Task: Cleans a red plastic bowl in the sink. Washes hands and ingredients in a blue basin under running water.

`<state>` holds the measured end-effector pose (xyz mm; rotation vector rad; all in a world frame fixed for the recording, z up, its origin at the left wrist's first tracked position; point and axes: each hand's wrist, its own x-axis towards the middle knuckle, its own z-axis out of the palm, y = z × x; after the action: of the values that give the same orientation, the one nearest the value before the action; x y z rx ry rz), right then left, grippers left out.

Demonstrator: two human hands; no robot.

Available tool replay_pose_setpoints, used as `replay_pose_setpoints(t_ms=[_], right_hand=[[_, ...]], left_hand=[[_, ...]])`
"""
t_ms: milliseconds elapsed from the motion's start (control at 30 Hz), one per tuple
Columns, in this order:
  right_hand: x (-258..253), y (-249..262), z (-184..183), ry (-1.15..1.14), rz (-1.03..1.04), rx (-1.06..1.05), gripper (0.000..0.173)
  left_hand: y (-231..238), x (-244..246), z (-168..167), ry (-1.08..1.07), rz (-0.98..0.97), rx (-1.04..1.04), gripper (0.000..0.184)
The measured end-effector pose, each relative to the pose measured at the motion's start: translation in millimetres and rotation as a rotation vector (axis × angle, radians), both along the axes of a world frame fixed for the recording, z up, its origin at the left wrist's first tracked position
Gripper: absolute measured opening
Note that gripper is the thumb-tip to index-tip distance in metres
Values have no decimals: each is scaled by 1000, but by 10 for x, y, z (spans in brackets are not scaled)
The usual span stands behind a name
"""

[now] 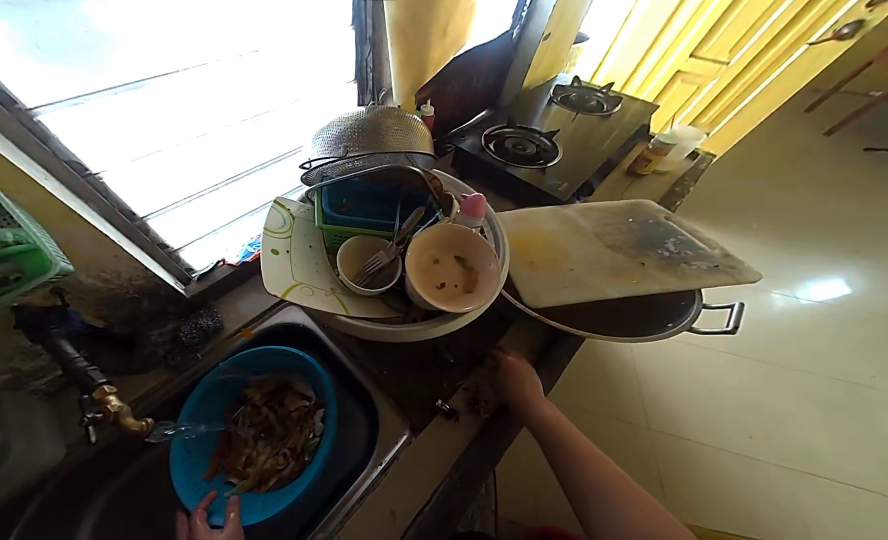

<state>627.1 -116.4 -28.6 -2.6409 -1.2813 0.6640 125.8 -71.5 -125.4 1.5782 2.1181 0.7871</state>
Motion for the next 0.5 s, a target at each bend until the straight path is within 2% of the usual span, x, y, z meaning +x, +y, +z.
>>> replay_pose_setpoints(t_ms=[100, 200, 267, 367, 433, 500], right_hand=[[154, 11, -288, -53, 108, 147, 28], [-151, -156, -405, -6, 231, 83, 29], [-346, -318, -432, 59, 313, 88, 31], [-463, -435, -455, 118, 316, 296, 30], [-482, -438, -457, 90, 284, 477, 30], [-468, -427, -471, 32, 245, 594, 30]], left_hand=[[-89, 80, 21, 172, -87, 145, 33], [-84, 419, 171, 184, -331, 291, 26], [-90, 829, 270, 97, -559, 313, 23], [-117, 1636, 399, 35, -922, 325, 24], [-117, 2158, 470, 41, -1173, 340, 34], [-79, 2569, 496, 150, -1364, 283, 46]])
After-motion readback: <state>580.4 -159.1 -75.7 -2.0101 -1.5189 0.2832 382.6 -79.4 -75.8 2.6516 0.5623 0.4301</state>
